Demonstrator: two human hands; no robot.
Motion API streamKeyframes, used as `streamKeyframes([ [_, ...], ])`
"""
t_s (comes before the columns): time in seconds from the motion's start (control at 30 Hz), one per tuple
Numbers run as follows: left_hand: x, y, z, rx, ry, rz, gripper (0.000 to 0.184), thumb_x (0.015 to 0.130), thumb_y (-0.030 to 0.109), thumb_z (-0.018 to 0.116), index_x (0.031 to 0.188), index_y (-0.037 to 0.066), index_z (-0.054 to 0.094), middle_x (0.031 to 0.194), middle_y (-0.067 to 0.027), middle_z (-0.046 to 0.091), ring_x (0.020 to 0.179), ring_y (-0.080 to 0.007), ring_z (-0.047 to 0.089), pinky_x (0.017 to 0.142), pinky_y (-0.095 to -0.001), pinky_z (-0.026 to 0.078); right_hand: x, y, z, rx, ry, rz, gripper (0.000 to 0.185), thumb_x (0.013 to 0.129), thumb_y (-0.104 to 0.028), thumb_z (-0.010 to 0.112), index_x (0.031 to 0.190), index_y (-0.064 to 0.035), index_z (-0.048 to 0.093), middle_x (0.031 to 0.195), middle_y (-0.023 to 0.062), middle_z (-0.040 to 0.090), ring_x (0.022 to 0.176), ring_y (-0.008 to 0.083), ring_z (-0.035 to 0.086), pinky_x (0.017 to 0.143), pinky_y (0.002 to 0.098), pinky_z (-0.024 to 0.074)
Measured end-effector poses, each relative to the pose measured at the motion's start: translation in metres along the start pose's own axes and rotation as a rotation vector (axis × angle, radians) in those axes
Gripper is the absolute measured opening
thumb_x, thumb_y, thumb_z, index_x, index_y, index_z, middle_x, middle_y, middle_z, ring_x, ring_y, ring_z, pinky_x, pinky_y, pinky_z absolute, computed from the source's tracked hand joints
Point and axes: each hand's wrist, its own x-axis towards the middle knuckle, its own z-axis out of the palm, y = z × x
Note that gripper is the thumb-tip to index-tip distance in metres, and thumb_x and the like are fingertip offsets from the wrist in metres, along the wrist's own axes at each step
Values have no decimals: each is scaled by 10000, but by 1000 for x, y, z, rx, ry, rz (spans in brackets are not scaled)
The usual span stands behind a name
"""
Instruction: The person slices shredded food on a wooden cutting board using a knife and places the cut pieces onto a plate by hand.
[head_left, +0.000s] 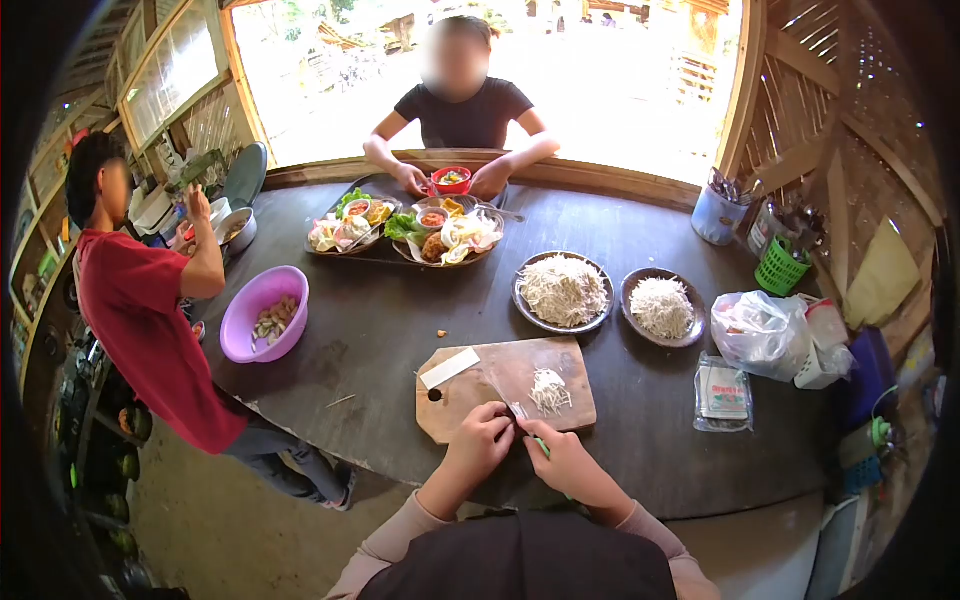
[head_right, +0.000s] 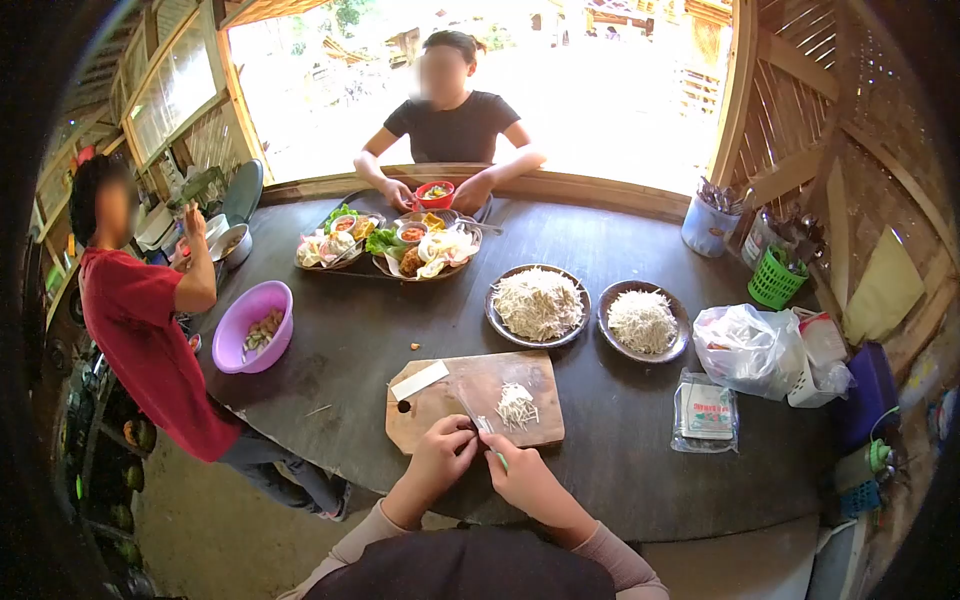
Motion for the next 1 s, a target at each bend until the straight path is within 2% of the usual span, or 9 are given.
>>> streamKeyframes([
  [0.2,-1,0,-1,7,-13,-11,119,818,77,697,875,-27,705,1033,-157,662,957,-339,645,842,-414,529,-2,0,0,25,-17,30,279,944,-85,592,1216,-29,619,797,306,632,735,441,660,627,441,511],
  [0.4,1,0,-3,-6,-33,-17,120,818,72,692,876,-33,704,1025,-158,666,954,-336,647,839,-406,530,-4,-5,-2,-16,-15,-34,276,948,-86,587,1217,-36,619,826,302,645,767,441,668,642,447,518],
  [0.5,-1,0,-2,-12,-6,-1,104,816,71,701,864,-22,708,1021,-158,671,918,-332,661,796,-394,542,-1,1,1,19,-10,25,279,950,-87,584,1222,-40,617,824,297,647,769,443,666,647,447,519],
  [0.7,1,-3,-1,18,-10,13,103,810,51,700,882,-22,715,1010,-157,673,901,-327,667,778,-389,547,-3,2,1,0,1,-49,283,954,-88,579,1231,-50,613,786,285,644,733,443,661,651,432,519],
  [0.77,0,-1,-2,-4,6,17,104,809,51,701,882,-22,716,1007,-154,675,892,-327,670,771,-386,548,-4,2,1,-3,-24,96,284,958,-100,583,1233,-46,630,949,230,697,756,330,693,704,352,515],
  [0.87,-1,-4,0,-12,5,8,109,810,58,701,883,-23,714,1004,-158,675,894,-327,671,775,-387,547,3,-2,0,-40,-32,81,287,957,-102,586,1236,-51,632,958,218,703,753,302,686,699,349,508],
  [0.9,0,-4,-1,-10,8,12,109,810,58,701,883,-23,714,1004,-158,675,894,-327,671,775,-387,547,0,-3,-1,-40,-31,75,287,957,-102,586,1236,-51,632,958,218,703,753,302,686,699,349,508],
  [0.97,1,-3,-3,-27,-18,-8,110,811,64,702,876,-24,715,1006,-161,674,891,-328,671,776,-386,547,-5,-7,-5,-2,-42,29,275,953,-91,581,1221,-49,622,785,275,644,691,397,672,626,402,502],
  [1.0,2,-2,-4,-25,-16,-9,110,811,64,702,876,-24,715,1006,-161,674,891,-328,671,776,-386,547,-3,-6,-4,-2,-44,28,275,953,-91,581,1221,-49,622,785,275,644,691,397,672,626,402,502],
])
